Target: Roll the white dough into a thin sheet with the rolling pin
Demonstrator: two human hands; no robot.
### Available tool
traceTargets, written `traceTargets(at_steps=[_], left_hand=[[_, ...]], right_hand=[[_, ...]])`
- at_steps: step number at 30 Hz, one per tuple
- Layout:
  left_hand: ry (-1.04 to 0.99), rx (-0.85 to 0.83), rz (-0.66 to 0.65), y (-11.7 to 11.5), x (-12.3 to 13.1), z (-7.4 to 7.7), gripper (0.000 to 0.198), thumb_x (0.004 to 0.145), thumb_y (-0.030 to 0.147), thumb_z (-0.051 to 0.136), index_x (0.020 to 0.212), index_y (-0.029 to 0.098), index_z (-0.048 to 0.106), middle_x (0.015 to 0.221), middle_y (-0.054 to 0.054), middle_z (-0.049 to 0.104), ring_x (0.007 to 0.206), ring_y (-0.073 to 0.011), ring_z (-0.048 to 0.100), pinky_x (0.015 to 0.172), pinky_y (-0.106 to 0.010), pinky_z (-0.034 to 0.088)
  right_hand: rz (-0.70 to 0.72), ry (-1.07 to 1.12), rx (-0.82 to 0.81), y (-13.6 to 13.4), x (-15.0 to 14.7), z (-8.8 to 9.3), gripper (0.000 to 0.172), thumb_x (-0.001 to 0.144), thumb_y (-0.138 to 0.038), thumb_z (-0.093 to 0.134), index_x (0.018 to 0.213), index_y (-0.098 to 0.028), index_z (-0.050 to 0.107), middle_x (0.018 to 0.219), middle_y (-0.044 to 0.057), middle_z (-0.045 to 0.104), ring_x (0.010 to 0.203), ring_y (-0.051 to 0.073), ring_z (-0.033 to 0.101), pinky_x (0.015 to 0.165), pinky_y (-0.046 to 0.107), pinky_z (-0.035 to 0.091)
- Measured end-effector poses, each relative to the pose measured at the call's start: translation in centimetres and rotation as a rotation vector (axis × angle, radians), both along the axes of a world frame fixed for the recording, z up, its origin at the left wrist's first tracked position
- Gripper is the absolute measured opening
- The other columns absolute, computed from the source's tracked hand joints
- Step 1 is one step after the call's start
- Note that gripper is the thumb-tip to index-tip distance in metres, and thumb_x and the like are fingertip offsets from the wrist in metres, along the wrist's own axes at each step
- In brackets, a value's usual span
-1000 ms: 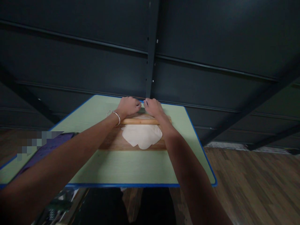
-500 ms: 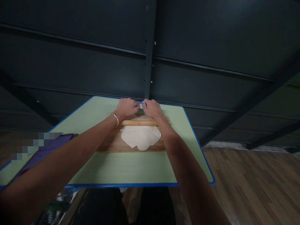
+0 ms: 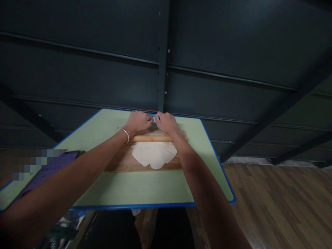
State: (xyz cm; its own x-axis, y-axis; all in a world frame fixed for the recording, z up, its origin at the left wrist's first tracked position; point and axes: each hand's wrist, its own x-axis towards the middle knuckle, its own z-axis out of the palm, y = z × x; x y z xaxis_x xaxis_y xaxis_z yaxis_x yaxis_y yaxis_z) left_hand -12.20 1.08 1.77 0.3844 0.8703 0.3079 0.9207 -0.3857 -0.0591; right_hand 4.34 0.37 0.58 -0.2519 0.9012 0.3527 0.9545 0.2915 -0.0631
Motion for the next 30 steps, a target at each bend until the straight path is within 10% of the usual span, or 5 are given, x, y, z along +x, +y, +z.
traceTargets(at_steps=[30], left_hand=[[0.020, -0.030, 0.008, -1.0, -0.3, 0.1, 0.047, 0.096, 0.036, 0.042, 0.103, 0.017, 0.085, 0.105, -0.023, 0.078, 0.100, -0.0345, 0.076, 0.082, -0.040, 0.052]], right_hand=[[0.041, 0.004, 0.108, -2.9, -0.4, 0.2, 0.037, 0.110, -0.034, 0.039, 0.110, -0.019, 0.074, 0.098, 0.013, 0.079, 0.087, 0.024, 0.072, 0.071, 0.029, 0.034]])
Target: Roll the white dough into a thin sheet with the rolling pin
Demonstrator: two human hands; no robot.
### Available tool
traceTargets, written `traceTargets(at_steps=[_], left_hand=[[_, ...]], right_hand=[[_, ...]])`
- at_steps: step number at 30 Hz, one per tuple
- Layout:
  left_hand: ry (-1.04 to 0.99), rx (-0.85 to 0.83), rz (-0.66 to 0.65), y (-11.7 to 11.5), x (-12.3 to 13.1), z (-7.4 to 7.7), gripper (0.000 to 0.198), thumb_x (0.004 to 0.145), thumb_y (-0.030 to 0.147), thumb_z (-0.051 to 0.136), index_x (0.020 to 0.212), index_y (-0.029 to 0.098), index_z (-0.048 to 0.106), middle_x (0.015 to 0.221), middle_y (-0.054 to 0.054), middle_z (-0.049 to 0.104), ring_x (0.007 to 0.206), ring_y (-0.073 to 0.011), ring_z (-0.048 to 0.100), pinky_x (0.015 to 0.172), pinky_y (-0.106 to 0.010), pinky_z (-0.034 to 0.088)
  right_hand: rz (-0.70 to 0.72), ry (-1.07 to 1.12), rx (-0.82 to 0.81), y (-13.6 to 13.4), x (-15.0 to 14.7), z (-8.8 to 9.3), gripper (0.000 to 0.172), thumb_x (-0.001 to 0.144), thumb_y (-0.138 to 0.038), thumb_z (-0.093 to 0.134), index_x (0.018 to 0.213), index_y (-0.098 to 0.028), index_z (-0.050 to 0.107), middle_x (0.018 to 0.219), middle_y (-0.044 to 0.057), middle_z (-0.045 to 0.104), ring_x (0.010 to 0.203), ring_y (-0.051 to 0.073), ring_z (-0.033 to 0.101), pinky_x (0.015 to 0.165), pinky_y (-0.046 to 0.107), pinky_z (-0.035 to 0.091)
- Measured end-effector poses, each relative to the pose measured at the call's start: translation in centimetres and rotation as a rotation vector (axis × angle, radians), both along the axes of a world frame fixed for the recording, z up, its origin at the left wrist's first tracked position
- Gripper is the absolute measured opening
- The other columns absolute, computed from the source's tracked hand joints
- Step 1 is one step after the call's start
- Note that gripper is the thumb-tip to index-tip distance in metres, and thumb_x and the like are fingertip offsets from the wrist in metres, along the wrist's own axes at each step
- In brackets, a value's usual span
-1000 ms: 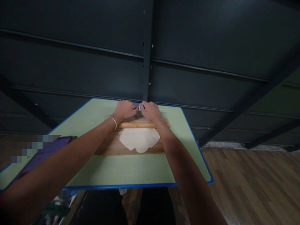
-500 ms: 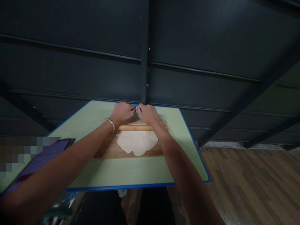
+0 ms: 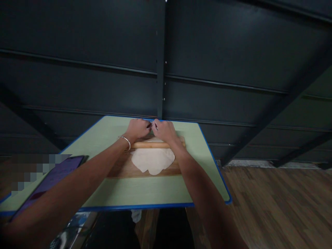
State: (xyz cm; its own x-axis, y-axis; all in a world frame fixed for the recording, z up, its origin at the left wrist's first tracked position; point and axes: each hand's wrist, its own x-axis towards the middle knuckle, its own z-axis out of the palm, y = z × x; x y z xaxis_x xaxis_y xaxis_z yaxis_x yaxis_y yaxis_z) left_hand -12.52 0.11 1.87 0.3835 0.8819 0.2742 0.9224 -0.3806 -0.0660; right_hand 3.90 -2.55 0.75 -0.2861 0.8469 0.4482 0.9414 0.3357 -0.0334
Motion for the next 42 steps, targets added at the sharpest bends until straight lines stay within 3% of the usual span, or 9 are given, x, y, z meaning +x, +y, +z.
traceTargets(at_steps=[18, 26, 35, 42], left_hand=[[-0.016, 0.019, 0.033, -2.1, -0.4, 0.4, 0.045, 0.097, 0.039, 0.043, 0.103, 0.022, 0.084, 0.104, -0.018, 0.080, 0.099, -0.0339, 0.075, 0.077, -0.040, 0.049], [-0.037, 0.036, 0.024, -2.3, -0.5, 0.1, 0.045, 0.097, 0.036, 0.043, 0.100, 0.020, 0.085, 0.101, -0.020, 0.079, 0.098, -0.0349, 0.075, 0.077, -0.040, 0.048], [-0.001, 0.017, -0.005, -2.7, -0.3, 0.2, 0.044, 0.095, 0.034, 0.044, 0.101, 0.020, 0.085, 0.101, -0.020, 0.079, 0.098, -0.0335, 0.074, 0.078, -0.039, 0.049], [0.010, 0.013, -0.030, -3.0, -0.2, 0.1, 0.044, 0.095, 0.034, 0.044, 0.101, 0.018, 0.085, 0.101, -0.020, 0.079, 0.099, -0.0339, 0.074, 0.078, -0.040, 0.049]], right_hand=[[0.118, -0.016, -0.048, -0.8, 0.2, -0.1, 0.035, 0.108, -0.033, 0.046, 0.106, -0.020, 0.078, 0.098, 0.011, 0.079, 0.083, 0.022, 0.068, 0.072, 0.029, 0.036], [0.148, 0.075, -0.093, -0.6, 0.3, -0.5, 0.035, 0.107, -0.029, 0.046, 0.096, -0.018, 0.078, 0.096, 0.011, 0.079, 0.082, 0.020, 0.066, 0.071, 0.027, 0.035], [0.240, 0.204, -0.145, 0.2, 0.4, -1.2, 0.033, 0.100, -0.018, 0.050, 0.077, -0.015, 0.074, 0.080, 0.006, 0.074, 0.070, 0.015, 0.055, 0.069, 0.027, 0.033], [0.283, 0.305, -0.199, 1.1, 0.3, -2.3, 0.031, 0.089, -0.014, 0.052, 0.060, -0.015, 0.063, 0.061, -0.002, 0.057, 0.062, 0.011, 0.041, 0.061, 0.027, 0.025]])
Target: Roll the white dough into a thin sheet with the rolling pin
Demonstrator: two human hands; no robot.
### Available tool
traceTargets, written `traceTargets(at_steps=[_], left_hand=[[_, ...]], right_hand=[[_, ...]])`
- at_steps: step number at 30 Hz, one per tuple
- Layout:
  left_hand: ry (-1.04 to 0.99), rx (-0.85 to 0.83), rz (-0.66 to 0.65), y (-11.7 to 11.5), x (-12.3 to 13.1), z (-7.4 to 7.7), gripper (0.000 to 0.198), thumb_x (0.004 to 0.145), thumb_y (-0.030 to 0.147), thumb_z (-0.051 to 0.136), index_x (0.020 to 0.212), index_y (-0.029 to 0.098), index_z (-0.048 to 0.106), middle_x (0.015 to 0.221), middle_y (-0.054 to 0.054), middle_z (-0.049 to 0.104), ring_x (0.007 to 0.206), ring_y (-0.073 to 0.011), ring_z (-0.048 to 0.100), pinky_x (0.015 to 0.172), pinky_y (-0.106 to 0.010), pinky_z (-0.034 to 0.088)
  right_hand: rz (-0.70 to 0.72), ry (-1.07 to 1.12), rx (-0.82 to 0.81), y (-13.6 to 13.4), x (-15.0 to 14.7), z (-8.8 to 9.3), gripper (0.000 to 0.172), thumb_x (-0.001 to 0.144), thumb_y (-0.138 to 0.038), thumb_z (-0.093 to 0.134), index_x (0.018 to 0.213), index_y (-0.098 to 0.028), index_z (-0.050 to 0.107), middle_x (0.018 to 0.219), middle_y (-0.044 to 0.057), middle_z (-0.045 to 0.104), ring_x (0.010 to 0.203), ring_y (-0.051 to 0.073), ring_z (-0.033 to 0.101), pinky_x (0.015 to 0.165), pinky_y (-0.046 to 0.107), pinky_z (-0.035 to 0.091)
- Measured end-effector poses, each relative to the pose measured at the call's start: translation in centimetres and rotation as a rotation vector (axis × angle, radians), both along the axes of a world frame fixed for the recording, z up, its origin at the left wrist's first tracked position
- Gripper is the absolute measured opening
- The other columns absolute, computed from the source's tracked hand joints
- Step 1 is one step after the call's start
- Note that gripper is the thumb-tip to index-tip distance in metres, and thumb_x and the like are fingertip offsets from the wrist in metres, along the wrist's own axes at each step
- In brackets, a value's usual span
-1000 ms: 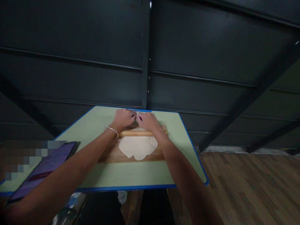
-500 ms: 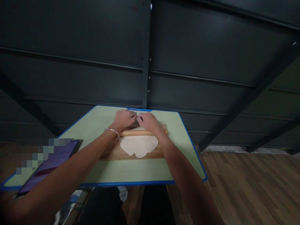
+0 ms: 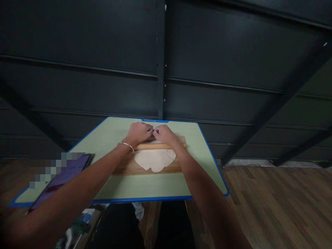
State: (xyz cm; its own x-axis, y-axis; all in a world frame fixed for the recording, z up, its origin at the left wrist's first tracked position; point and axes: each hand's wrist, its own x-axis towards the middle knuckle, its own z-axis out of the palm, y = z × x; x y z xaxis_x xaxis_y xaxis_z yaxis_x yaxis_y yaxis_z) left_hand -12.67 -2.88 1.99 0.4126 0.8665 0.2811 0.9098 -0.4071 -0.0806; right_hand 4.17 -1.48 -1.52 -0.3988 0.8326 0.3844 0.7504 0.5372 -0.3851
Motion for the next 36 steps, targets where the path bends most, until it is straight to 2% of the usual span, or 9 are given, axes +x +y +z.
traceTargets(at_steps=[5, 18, 27, 36], left_hand=[[0.008, 0.001, -0.006, -0.3, 0.0, 0.0, 0.045, 0.095, 0.034, 0.043, 0.103, 0.018, 0.085, 0.102, -0.020, 0.079, 0.098, -0.0346, 0.074, 0.077, -0.040, 0.049], [0.025, -0.020, 0.002, -0.8, 0.0, 0.1, 0.044, 0.096, 0.033, 0.044, 0.104, 0.017, 0.084, 0.105, -0.020, 0.079, 0.101, -0.0340, 0.074, 0.080, -0.039, 0.049], [-0.004, -0.021, 0.018, -0.7, -0.1, -0.3, 0.042, 0.096, 0.034, 0.045, 0.101, 0.020, 0.085, 0.107, -0.018, 0.079, 0.102, -0.0328, 0.073, 0.081, -0.038, 0.049], [-0.002, -0.029, 0.031, -1.3, -0.1, 0.1, 0.045, 0.097, 0.033, 0.043, 0.101, 0.017, 0.085, 0.107, -0.021, 0.079, 0.102, -0.0337, 0.074, 0.081, -0.039, 0.050]], right_hand=[[-0.001, -0.018, -0.018, 0.1, 0.1, -0.4, 0.031, 0.088, -0.013, 0.052, 0.059, -0.016, 0.062, 0.062, 0.000, 0.059, 0.062, 0.012, 0.041, 0.062, 0.028, 0.025], [-0.080, -0.148, -0.066, -0.8, 0.1, 0.1, 0.030, 0.094, -0.018, 0.052, 0.078, -0.011, 0.076, 0.081, 0.009, 0.075, 0.067, 0.014, 0.049, 0.064, 0.028, 0.028], [-0.104, -0.172, -0.112, -1.6, -0.1, 0.7, 0.030, 0.096, -0.020, 0.054, 0.083, -0.011, 0.079, 0.087, 0.012, 0.077, 0.071, 0.015, 0.054, 0.064, 0.028, 0.030], [-0.145, -0.198, -0.142, -2.5, -0.3, 1.3, 0.029, 0.098, -0.022, 0.054, 0.089, -0.011, 0.081, 0.091, 0.013, 0.078, 0.075, 0.016, 0.058, 0.065, 0.027, 0.032]])
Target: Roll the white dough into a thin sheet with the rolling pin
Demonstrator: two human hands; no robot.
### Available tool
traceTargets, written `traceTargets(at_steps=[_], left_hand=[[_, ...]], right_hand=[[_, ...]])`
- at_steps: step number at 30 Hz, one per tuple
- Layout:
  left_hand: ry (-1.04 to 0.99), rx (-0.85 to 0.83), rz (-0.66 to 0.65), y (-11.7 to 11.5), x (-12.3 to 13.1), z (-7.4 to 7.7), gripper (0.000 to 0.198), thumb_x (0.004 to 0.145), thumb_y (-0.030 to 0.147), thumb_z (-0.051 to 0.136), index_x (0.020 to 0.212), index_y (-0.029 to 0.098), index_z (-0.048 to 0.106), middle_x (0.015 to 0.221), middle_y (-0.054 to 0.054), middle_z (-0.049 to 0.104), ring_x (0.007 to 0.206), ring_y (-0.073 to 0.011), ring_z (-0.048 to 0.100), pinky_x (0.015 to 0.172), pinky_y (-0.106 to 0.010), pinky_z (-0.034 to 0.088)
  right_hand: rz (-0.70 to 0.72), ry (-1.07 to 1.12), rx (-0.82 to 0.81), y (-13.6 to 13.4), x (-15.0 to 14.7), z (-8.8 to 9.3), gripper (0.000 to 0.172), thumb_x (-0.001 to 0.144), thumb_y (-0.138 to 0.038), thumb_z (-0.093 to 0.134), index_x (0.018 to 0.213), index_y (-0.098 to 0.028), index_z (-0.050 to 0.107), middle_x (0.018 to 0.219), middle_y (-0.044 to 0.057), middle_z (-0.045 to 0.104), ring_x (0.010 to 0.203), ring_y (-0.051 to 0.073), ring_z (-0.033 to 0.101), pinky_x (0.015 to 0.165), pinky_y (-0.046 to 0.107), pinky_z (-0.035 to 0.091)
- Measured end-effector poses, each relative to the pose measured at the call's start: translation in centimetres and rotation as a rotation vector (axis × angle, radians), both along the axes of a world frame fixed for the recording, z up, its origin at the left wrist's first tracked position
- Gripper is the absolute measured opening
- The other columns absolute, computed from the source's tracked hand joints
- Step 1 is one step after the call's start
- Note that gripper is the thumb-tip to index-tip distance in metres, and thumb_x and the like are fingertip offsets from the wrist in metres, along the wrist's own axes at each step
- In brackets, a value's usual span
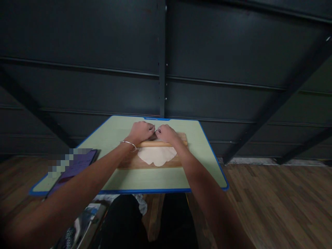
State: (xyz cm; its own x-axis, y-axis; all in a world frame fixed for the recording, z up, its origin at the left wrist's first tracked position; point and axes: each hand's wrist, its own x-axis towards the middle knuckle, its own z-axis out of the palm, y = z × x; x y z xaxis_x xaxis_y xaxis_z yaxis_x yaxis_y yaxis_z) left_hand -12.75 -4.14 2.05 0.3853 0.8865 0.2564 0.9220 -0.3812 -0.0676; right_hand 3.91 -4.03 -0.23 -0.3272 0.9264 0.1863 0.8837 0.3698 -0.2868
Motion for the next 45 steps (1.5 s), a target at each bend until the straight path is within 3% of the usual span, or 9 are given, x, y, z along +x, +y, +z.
traceTargets(at_steps=[13, 22, 33, 39, 45], left_hand=[[-0.042, 0.002, 0.015, -0.2, -0.1, -0.3, 0.043, 0.098, 0.035, 0.045, 0.100, 0.021, 0.085, 0.107, -0.019, 0.079, 0.105, -0.0331, 0.073, 0.086, -0.039, 0.051], [-0.099, -0.073, 0.114, -0.4, 0.1, -0.2, 0.045, 0.099, 0.035, 0.042, 0.105, 0.019, 0.084, 0.112, -0.020, 0.078, 0.108, -0.0321, 0.073, 0.090, -0.038, 0.054], [-0.132, -0.107, 0.153, -0.9, 0.0, -0.2, 0.044, 0.096, 0.033, 0.043, 0.108, 0.017, 0.082, 0.116, -0.020, 0.077, 0.109, -0.0324, 0.073, 0.090, -0.039, 0.055], [-0.204, -0.099, 0.269, -1.0, -0.1, -0.2, 0.044, 0.097, 0.032, 0.044, 0.111, 0.015, 0.081, 0.113, -0.022, 0.077, 0.109, -0.0342, 0.073, 0.087, -0.039, 0.056], [-0.178, -0.122, 0.256, -1.3, -0.1, -0.4, 0.043, 0.096, 0.033, 0.045, 0.114, 0.015, 0.080, 0.114, -0.022, 0.077, 0.109, -0.0339, 0.073, 0.088, -0.039, 0.055]], right_hand=[[-0.074, -0.041, -0.001, -1.2, 0.0, 0.3, 0.035, 0.104, -0.031, 0.052, 0.099, -0.012, 0.082, 0.102, 0.017, 0.079, 0.081, 0.019, 0.064, 0.067, 0.028, 0.033], [-0.095, -0.055, -0.016, -1.4, 0.0, 0.2, 0.036, 0.104, -0.030, 0.051, 0.103, -0.010, 0.082, 0.108, 0.020, 0.079, 0.088, 0.020, 0.068, 0.072, 0.026, 0.038], [-0.084, -0.096, -0.002, -2.0, 0.0, -0.1, 0.037, 0.105, -0.031, 0.052, 0.103, -0.010, 0.082, 0.108, 0.020, 0.078, 0.092, 0.022, 0.070, 0.073, 0.027, 0.038], [-0.056, -0.157, 0.012, -2.2, -0.1, -0.2, 0.038, 0.107, -0.030, 0.049, 0.106, -0.008, 0.080, 0.111, 0.021, 0.078, 0.094, 0.023, 0.070, 0.078, 0.028, 0.041], [-0.034, -0.186, 0.000, -2.4, -0.2, -0.3, 0.040, 0.109, -0.030, 0.047, 0.108, -0.008, 0.080, 0.114, 0.022, 0.077, 0.097, 0.024, 0.071, 0.081, 0.029, 0.042]])
